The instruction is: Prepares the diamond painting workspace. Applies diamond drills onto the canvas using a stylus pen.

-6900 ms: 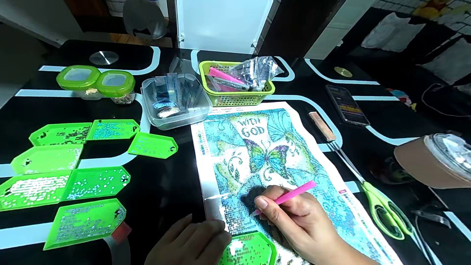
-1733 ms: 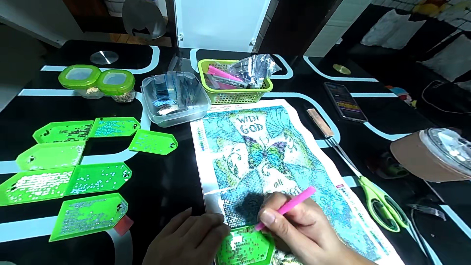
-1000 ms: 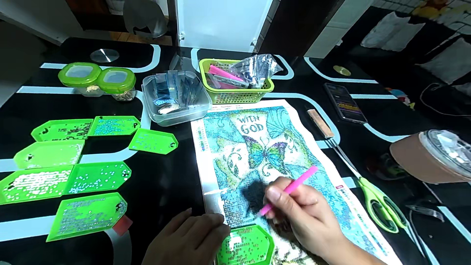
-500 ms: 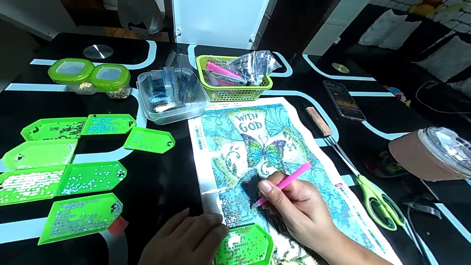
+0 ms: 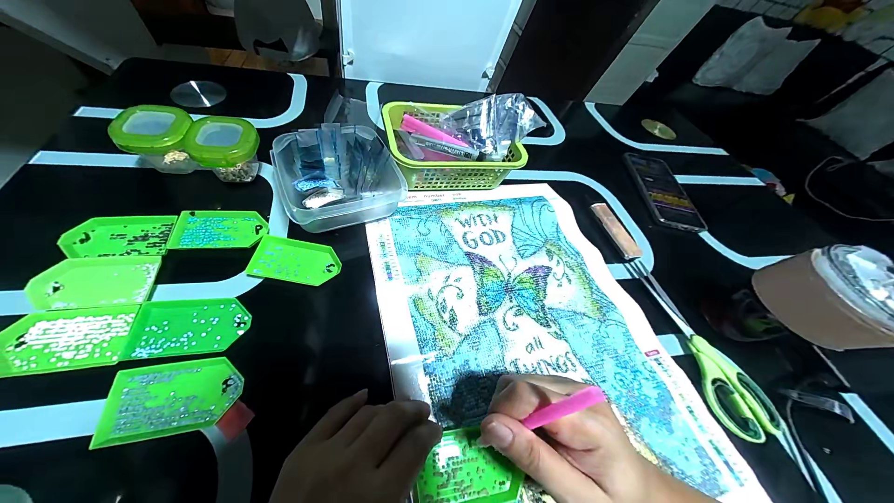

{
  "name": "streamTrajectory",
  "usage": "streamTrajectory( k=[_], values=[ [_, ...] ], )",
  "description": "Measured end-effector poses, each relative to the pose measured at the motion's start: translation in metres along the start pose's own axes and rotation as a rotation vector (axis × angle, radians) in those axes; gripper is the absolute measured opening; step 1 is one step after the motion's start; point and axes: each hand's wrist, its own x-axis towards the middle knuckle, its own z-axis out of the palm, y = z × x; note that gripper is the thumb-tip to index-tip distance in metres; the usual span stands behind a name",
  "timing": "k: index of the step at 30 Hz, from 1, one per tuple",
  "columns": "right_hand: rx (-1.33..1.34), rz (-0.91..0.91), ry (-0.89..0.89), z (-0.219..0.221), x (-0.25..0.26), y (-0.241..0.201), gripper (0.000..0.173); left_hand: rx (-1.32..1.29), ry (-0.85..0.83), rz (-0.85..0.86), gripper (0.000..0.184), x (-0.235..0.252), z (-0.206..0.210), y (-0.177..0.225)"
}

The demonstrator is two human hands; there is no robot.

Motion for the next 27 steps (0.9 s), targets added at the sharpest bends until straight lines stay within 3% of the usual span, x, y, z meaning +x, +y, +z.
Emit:
streamTrajectory(
  k=[8,16,27],
  values=[
    [0.026,0.025,0.011,-0.001,0.0,0.0,0.028,0.002,-0.006,0.003,0.042,0.0,0.0,-0.001],
    [0.085,0.274,0.306,-0.013,0.004,0.01,0.027,-0.018,-0.036,-0.009,0.042,0.001,-0.002,0.001],
    [0.029,0.27,0.271,-0.01,0.003,0.014,0.028,-0.016,-0.041,-0.01,0.043,0.001,-0.003,0.001]
  ],
)
